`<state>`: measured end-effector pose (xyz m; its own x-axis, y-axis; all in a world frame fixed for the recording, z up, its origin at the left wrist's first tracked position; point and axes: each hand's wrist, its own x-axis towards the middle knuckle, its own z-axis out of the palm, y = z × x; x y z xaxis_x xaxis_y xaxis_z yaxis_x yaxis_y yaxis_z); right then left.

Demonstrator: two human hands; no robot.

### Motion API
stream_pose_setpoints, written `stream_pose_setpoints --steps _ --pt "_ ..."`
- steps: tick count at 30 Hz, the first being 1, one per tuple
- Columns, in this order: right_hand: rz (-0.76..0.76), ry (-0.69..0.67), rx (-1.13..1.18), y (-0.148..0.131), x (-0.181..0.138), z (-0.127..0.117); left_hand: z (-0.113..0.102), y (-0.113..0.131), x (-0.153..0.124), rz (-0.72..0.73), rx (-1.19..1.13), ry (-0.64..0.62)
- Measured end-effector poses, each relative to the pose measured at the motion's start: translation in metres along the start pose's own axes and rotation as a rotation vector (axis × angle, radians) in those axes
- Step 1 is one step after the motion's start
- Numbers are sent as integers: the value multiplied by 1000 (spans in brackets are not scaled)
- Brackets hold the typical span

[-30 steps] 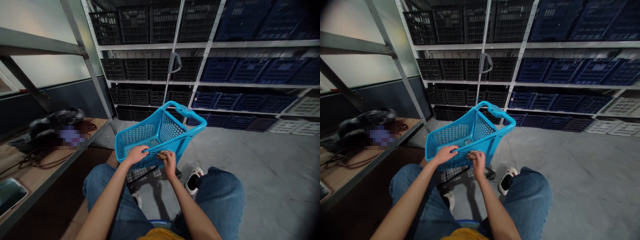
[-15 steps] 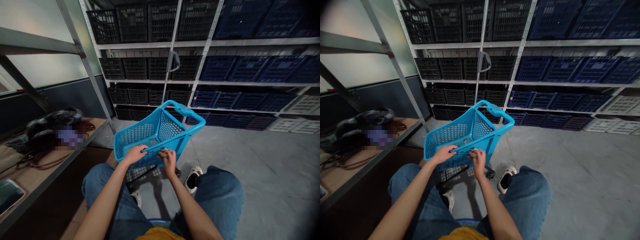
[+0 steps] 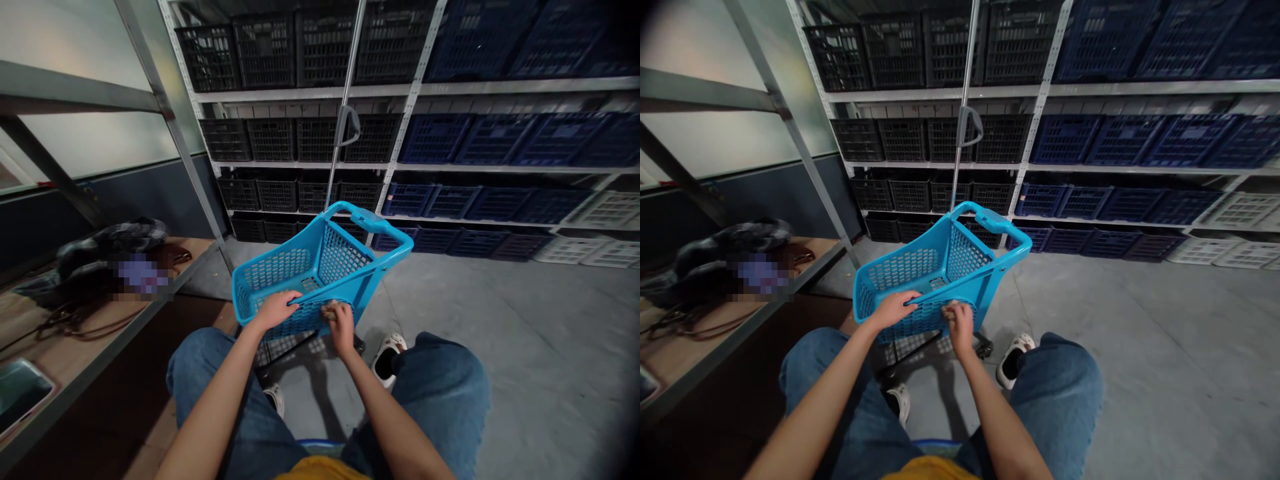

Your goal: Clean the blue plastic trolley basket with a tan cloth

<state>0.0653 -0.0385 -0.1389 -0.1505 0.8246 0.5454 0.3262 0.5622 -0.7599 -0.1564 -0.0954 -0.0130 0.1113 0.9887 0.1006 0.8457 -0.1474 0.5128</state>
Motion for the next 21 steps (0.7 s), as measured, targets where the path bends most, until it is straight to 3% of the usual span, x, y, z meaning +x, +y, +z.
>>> stream_pose_setpoints --steps 3,5,7,11,13,14,16,18,21 --pt "183 250 -52 28 9 -21 -1 3 1 0 0 -8" --pt "244 382 -55 25 8 -12 -1 7 3 -1 -1 -9" --pt "220 399 -34 6 0 14 0 12 4 -2 -3 -1" --pt "23 11 6 -31 -28 56 0 16 3 -10 4 16" --pt "-45 -134 5 -28 -33 52 -1 15 2 -11 8 15" --pt "-49 -145 6 -21 -31 44 -2 14 1 -11 10 12" --pt "20 -42 1 1 -21 20 -5 15 0 -17 19 2" --pt "163 165 -33 24 -8 -2 -6 17 -2 -28 39 -9" --pt "327 400 -93 37 1 -10 -4 24 -5 -51 105 -3"
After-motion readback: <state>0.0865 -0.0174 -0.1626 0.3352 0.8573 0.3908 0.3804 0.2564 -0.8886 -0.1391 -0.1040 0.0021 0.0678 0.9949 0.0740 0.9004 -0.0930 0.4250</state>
